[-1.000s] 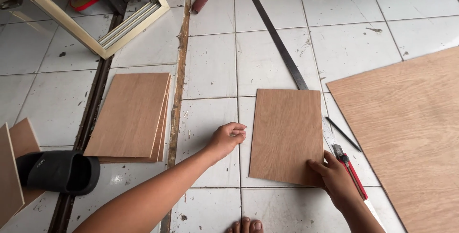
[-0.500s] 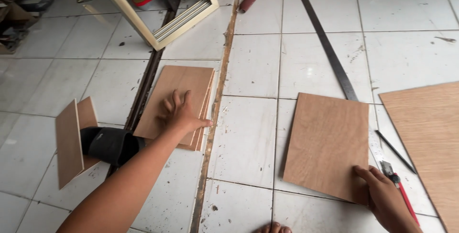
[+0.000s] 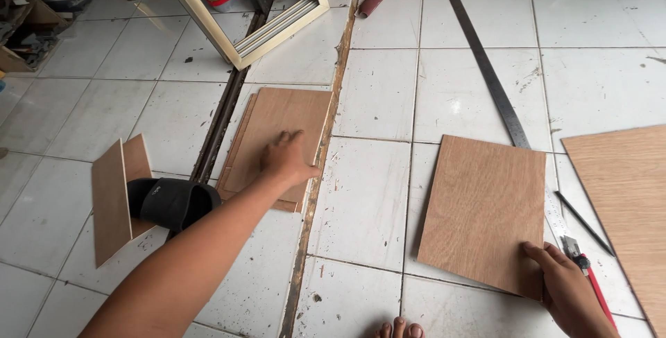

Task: Measuring, marking, and cutting thin plywood sheets using a metal ruler and utility knife on a tiled floor.

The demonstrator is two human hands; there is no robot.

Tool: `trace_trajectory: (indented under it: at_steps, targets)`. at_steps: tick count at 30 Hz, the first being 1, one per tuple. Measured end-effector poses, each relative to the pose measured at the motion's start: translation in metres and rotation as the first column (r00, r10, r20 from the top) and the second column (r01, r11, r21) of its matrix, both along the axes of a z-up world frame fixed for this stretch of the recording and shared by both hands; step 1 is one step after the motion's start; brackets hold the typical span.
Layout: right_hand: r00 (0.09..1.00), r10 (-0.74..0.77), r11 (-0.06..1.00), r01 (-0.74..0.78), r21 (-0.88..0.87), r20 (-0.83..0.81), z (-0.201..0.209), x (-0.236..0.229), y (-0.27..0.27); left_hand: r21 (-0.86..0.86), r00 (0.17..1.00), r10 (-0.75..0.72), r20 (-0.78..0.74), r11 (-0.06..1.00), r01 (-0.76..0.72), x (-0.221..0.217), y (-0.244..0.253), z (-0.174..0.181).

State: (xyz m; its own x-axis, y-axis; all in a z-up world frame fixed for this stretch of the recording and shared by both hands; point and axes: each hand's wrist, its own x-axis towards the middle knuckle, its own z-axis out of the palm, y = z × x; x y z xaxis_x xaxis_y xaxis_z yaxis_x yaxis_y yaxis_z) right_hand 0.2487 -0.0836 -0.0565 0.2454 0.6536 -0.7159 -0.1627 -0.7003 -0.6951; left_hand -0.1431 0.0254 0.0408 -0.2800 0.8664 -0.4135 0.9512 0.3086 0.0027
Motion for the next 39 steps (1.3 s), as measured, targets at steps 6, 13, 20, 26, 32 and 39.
trace_trajectory:
  at_steps: [6,13,20,26,32,39]
  targets:
    - [1.000,-0.003,1.000,0.003,-0.018,0.012,0.002,-0.001,-0.001,0.036,0.992,-0.122,0.008,0.992,0.122,0.027,0.018,-0.020]
    - [1.000,-0.013,1.000,0.014,0.010,-0.021,0.006,-0.001,-0.002,0.039,0.987,-0.130,0.098,0.991,0.127,0.026,0.017,0.005]
    - [0.998,-0.024,1.000,0.025,0.011,-0.054,0.011,-0.005,-0.001,0.115,0.984,-0.027,0.177,0.993,0.007,0.011,0.014,0.051]
    - [1.000,-0.005,1.000,0.006,0.014,-0.022,0.002,-0.001,-0.001,0.116,0.993,-0.071,0.096,0.991,0.060,-0.009,0.015,0.001]
    - [0.999,-0.020,1.000,0.020,0.013,-0.037,0.010,-0.004,-0.001,0.100,0.990,-0.126,0.062,0.988,0.119,-0.013,0.017,-0.017]
    - [1.000,-0.013,1.000,0.013,0.024,-0.010,-0.006,0.003,-0.001,0.066,0.986,-0.161,0.036,0.985,0.158,-0.014,0.020,-0.017]
